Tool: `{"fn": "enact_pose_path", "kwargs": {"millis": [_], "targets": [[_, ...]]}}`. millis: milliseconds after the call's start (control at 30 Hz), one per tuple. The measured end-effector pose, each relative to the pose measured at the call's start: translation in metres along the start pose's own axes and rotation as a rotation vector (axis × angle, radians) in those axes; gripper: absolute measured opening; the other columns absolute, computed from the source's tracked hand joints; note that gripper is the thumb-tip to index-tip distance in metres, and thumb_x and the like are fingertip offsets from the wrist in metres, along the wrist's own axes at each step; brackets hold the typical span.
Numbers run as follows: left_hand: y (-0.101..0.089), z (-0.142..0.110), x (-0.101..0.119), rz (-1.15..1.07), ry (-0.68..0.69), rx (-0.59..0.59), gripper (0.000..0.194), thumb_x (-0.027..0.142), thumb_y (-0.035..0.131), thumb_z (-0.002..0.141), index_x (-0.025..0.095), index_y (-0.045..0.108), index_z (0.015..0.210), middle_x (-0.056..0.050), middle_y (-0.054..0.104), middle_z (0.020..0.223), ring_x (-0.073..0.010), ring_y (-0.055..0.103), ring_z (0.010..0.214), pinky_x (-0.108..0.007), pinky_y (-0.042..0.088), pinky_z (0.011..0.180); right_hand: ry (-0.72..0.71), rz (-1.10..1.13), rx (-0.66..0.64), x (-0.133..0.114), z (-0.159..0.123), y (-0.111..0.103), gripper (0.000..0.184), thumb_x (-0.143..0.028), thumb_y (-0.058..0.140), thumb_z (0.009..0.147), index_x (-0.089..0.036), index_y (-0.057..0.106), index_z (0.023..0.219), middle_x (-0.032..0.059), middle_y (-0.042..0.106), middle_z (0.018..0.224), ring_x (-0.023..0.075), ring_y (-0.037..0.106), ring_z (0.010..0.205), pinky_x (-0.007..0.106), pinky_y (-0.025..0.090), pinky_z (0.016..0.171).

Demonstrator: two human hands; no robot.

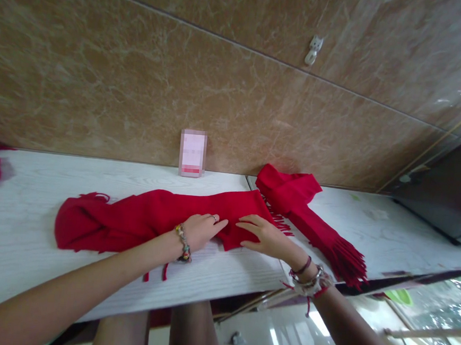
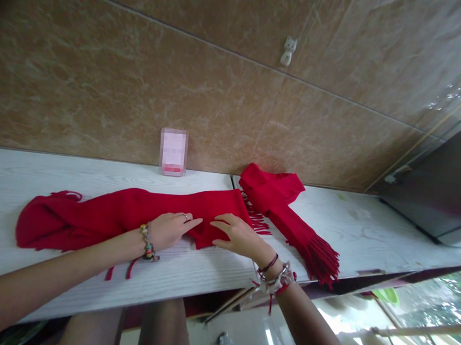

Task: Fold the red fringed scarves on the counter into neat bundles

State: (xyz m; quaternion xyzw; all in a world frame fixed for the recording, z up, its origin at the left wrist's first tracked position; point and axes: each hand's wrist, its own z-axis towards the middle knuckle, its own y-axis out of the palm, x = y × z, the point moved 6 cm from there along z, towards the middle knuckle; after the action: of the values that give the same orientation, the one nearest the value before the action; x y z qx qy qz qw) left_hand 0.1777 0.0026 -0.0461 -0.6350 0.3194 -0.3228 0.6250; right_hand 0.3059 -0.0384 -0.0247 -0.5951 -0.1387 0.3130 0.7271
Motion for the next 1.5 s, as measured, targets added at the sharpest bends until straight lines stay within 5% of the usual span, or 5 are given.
{"fn": "enact_pose_path", "kwargs": {"millis": [300, 533, 1100, 1300, 1500], "targets": [[-0.038, 0.024, -0.041, -0.262, -0.076, 0.115, 0.04, 0.006, 0.04, 0.066, 0.021, 0.057, 0.099, 0.0, 0.063, 0.098, -0.0162, 0.057, 0.091, -0.027, 0.041, 0.083, 0.149, -0.039, 0.079, 0.007, 0.008, -0.007, 0.041, -0.018, 0.051, 0.078, -0.017, 0.045, 0.118, 0.0094, 0.057, 0.107, 0.0192, 0.054, 0.096, 0.034, 0.045, 0.083], [-0.035, 0.022, -0.03, -0.214, 0.024, 0.102, 0.027, 0.016, 0.053, 0.069, 0.018, 0.058, 0.095, -0.004, 0.062, 0.094, -0.0179, 0.056, 0.089, -0.026, 0.041, 0.08, 0.309, -0.202, 0.108, 0.01, 0.013, -0.006, 0.034, -0.012, 0.051, 0.077, -0.017, 0.049, 0.111, 0.0076, 0.059, 0.09, 0.0179, 0.056, 0.082, 0.028, 0.046, 0.07], [-0.034, 0.004, -0.008, 0.204, 0.187, -0.024, 0.032, 0.009, 0.04, 0.08, 0.021, 0.058, 0.103, -0.006, 0.067, 0.087, -0.0183, 0.061, 0.079, -0.024, 0.043, 0.061, 0.067, -0.496, 0.168, -0.024, 0.014, -0.002, 0.02, -0.011, 0.043, 0.084, -0.015, 0.06, 0.075, 0.0057, 0.058, 0.07, 0.0167, 0.05, 0.066, 0.027, 0.038, 0.061], [-0.039, 0.008, -0.024, -0.011, 0.148, 0.011, 0.024, 0.033, 0.043, 0.085, 0.025, 0.06, 0.1, 0.0, 0.067, 0.093, -0.0158, 0.061, 0.082, -0.022, 0.043, 0.069, -0.01, -0.417, 0.249, -0.025, 0.009, -0.01, 0.022, -0.009, 0.038, 0.086, -0.012, 0.06, 0.086, 0.0067, 0.061, 0.076, 0.016, 0.052, 0.069, 0.025, 0.04, 0.063], [-0.039, 0.038, -0.057, -0.266, -0.03, 0.069, 0.03, 0.03, 0.035, 0.087, 0.02, 0.063, 0.093, -0.001, 0.068, 0.09, -0.0134, 0.06, 0.086, -0.02, 0.04, 0.077, -0.008, -0.483, 0.213, -0.033, 0.007, -0.003, 0.018, -0.013, 0.041, 0.085, -0.013, 0.059, 0.088, 0.0055, 0.058, 0.073, 0.0166, 0.049, 0.067, 0.028, 0.038, 0.06]]}}
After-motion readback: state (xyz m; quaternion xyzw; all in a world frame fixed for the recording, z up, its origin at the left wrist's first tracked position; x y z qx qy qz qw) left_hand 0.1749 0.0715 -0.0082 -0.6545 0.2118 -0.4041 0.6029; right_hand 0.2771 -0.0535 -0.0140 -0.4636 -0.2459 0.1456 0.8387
